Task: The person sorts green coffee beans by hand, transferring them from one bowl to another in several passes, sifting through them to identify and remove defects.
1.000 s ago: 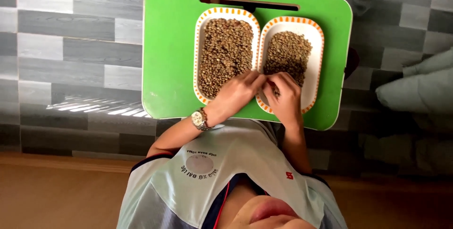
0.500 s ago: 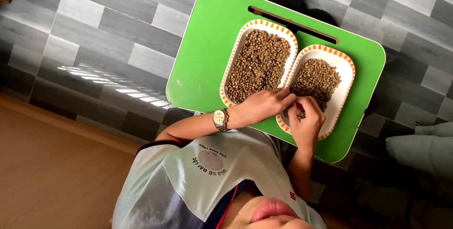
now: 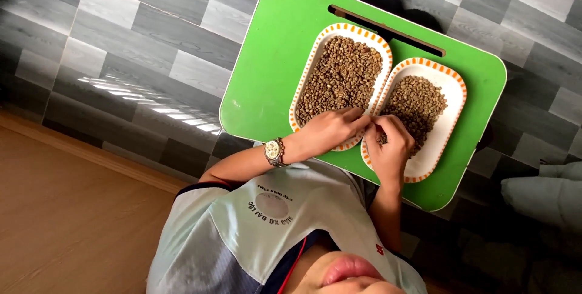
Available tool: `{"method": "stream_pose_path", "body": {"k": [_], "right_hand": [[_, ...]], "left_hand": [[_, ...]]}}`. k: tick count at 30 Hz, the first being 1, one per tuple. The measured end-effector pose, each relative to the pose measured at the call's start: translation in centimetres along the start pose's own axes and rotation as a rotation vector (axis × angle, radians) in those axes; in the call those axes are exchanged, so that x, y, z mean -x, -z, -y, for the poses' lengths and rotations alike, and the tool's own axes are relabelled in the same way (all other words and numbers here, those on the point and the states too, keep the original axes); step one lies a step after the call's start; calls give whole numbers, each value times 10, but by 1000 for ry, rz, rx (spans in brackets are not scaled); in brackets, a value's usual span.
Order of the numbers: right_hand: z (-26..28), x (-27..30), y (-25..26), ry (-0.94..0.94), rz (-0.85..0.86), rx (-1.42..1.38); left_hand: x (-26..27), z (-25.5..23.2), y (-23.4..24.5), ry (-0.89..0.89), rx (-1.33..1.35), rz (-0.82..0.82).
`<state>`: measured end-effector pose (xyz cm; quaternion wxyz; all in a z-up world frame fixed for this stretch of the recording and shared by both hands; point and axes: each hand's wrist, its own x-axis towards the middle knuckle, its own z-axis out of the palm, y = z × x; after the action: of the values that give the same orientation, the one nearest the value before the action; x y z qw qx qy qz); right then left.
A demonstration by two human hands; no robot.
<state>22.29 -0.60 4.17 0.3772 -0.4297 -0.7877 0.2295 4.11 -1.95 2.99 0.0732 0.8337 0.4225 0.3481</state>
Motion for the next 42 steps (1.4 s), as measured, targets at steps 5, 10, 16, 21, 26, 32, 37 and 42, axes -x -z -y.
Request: {"method": "stream_pose_path", "body": {"k": [5,10,16,21,26,32,37,42], "right_hand": [[6,0,6,-30,-8,14],[-9,8,20,-52,-54,70],[-14,13,36,-96,-64,139],[-27,20,36,-98,-61,186],[-28,19,37,-94,-51,222],[-27,17,35,-103,-48,233],[-26,17,36,-95,-40,228],[-23,15,37,-105,-35,218]], "left_hand": [[0,3,7,10,67,-2],[7,26,1,98,-153,71],[10,44,0,139,-187,124],[13,55,-3,164,-175,161],[5,48,12,181,-190,173],[5,49,9,192,-162,177],[-6,38,28,217,-82,136],[-11,33,35,233,-46,116]]}}
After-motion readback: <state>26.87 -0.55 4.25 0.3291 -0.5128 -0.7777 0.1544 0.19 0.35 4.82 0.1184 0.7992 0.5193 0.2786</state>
